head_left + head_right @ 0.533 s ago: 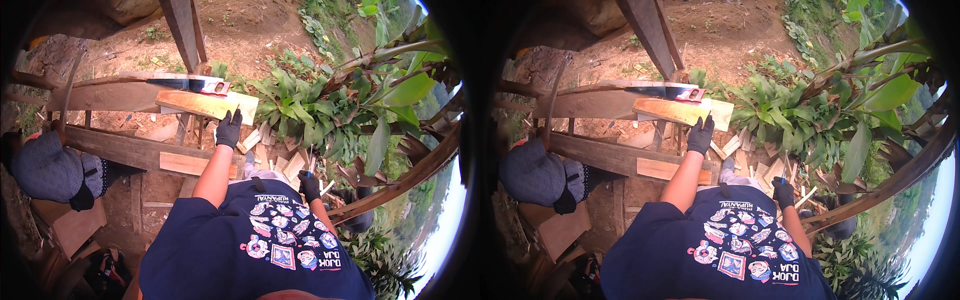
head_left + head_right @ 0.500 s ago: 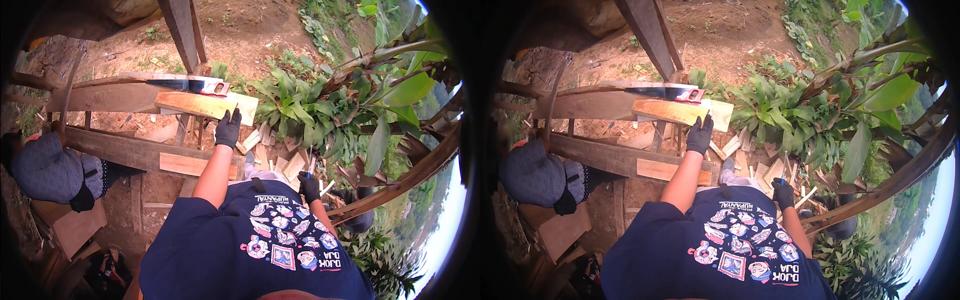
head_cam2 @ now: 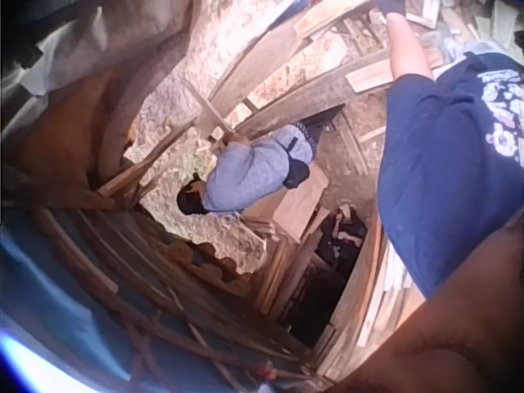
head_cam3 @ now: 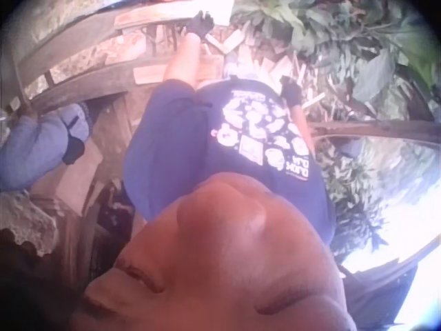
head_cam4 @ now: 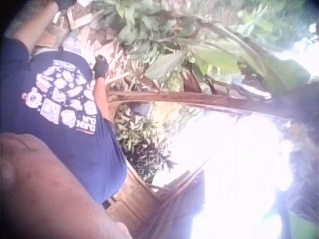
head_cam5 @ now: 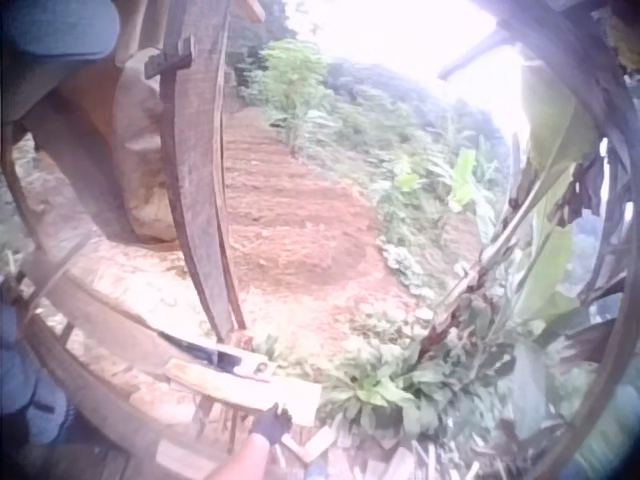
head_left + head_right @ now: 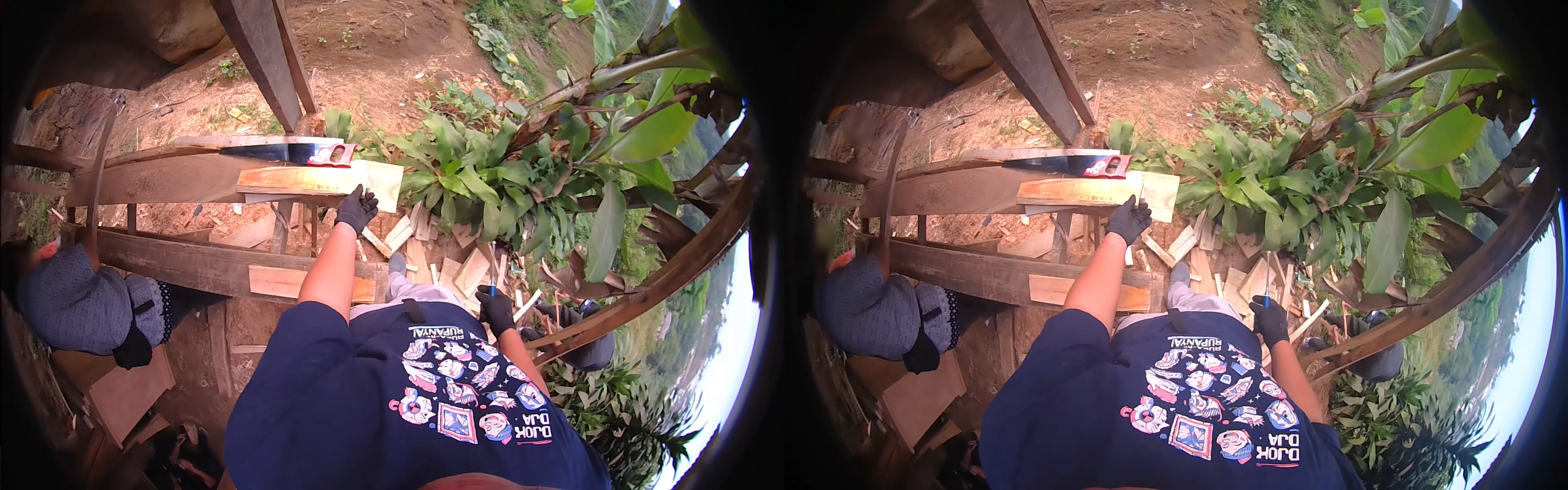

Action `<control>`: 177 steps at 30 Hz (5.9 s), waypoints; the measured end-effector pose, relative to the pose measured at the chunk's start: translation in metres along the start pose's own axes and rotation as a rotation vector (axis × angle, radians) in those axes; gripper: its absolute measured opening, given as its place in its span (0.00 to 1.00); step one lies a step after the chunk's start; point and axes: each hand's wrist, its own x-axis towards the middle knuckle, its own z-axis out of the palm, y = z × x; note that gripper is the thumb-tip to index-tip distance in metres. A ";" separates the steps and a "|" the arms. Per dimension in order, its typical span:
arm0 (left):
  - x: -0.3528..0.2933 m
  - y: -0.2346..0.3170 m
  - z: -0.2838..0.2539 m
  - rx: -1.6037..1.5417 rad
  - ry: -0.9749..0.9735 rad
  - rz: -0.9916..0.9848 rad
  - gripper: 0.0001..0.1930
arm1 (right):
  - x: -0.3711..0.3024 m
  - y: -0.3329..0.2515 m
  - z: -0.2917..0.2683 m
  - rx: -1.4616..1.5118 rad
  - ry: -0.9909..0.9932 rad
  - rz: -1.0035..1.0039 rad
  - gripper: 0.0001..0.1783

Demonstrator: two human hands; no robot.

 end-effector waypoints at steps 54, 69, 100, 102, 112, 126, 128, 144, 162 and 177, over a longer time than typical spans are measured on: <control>-0.731 0.084 0.102 1.478 -0.142 2.616 0.28 | 0.171 0.088 0.004 -0.142 -0.083 0.178 0.07; -0.729 0.064 0.131 1.552 -0.178 2.641 0.27 | 0.093 0.011 0.038 -0.444 -0.143 -0.123 0.05; -0.361 -0.026 -0.205 1.026 0.855 0.628 0.30 | 0.066 -0.033 0.083 -1.075 -0.320 -0.316 0.30; -0.341 -0.023 -0.212 1.072 0.937 0.550 0.32 | 0.053 -0.041 0.082 -1.052 -0.324 -0.284 0.28; -0.285 0.031 -0.218 1.441 1.104 0.352 0.64 | 0.033 0.010 0.017 -0.844 -0.170 -0.084 0.25; -0.251 0.075 -0.214 1.674 0.934 0.033 0.60 | -0.041 0.213 0.029 -0.924 -0.135 0.066 0.24; -0.240 0.078 -0.215 1.626 0.898 0.009 0.63 | -0.026 0.266 0.017 -1.152 -0.170 -0.129 0.24; -0.234 0.070 -0.226 1.628 0.974 0.095 0.75 | -0.003 0.269 0.018 -1.187 -0.100 -0.292 0.21; -0.239 0.063 -0.203 1.678 1.024 0.251 0.58 | 0.003 0.080 0.001 -0.664 -0.089 0.058 0.21; -0.089 0.083 -0.005 2.243 0.534 0.861 0.43 | -0.032 0.111 -0.022 -0.744 -0.071 -0.029 0.17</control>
